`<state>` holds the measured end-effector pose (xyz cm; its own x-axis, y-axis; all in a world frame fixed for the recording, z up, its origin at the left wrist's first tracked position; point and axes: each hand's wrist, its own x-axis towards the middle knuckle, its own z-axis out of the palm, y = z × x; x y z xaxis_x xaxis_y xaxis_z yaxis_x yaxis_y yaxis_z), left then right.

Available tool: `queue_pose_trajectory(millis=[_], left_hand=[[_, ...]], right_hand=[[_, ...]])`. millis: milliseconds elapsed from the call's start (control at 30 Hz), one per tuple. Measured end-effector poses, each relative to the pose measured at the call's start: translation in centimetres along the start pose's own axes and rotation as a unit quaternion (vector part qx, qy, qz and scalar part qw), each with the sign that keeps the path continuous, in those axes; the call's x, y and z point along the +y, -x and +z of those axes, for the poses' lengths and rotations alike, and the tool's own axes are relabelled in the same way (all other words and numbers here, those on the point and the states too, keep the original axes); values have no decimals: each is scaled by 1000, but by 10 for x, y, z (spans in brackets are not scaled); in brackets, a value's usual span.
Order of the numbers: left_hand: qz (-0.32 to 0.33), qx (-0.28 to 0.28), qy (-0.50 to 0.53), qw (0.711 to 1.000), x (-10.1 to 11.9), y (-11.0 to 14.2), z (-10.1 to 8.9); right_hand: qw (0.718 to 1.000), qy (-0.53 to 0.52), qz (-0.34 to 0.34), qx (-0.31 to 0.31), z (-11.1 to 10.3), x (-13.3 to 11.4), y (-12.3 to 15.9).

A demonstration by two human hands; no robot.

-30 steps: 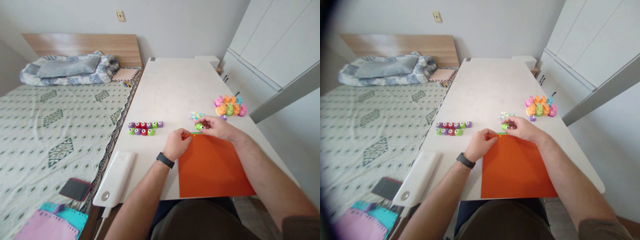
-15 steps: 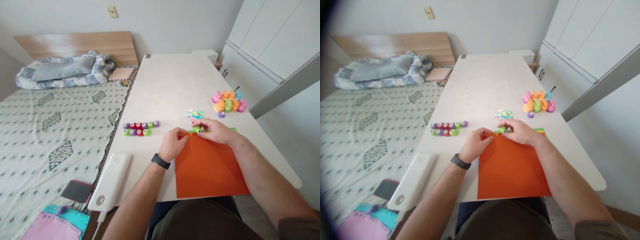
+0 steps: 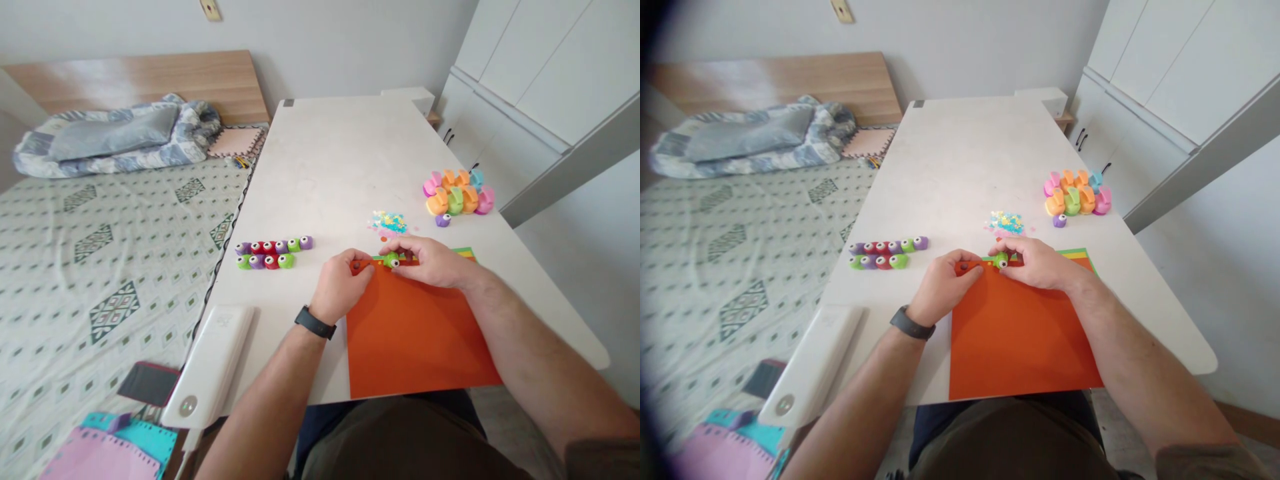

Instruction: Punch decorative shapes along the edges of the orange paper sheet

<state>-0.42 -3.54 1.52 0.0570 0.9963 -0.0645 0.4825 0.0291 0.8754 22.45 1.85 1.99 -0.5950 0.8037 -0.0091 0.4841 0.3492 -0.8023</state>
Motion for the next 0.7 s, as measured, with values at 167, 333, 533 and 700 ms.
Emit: queue_pose_trajectory(millis=[167,333,533,700], left_hand=[[8,2,-9,1000,0,0,1],[16,2,-12,1000,1,0,1],[28,5,-9,1000,3,1,1],[31,9,-6,999,4,2,0]], right_hand=[[1000,-5,-25,-19,0,-3,1],[1000,-23,-17,-12,3,2,1],[999,-39,15,-12,2,8,0],[999,-41,-7,-25,-3,4,0]])
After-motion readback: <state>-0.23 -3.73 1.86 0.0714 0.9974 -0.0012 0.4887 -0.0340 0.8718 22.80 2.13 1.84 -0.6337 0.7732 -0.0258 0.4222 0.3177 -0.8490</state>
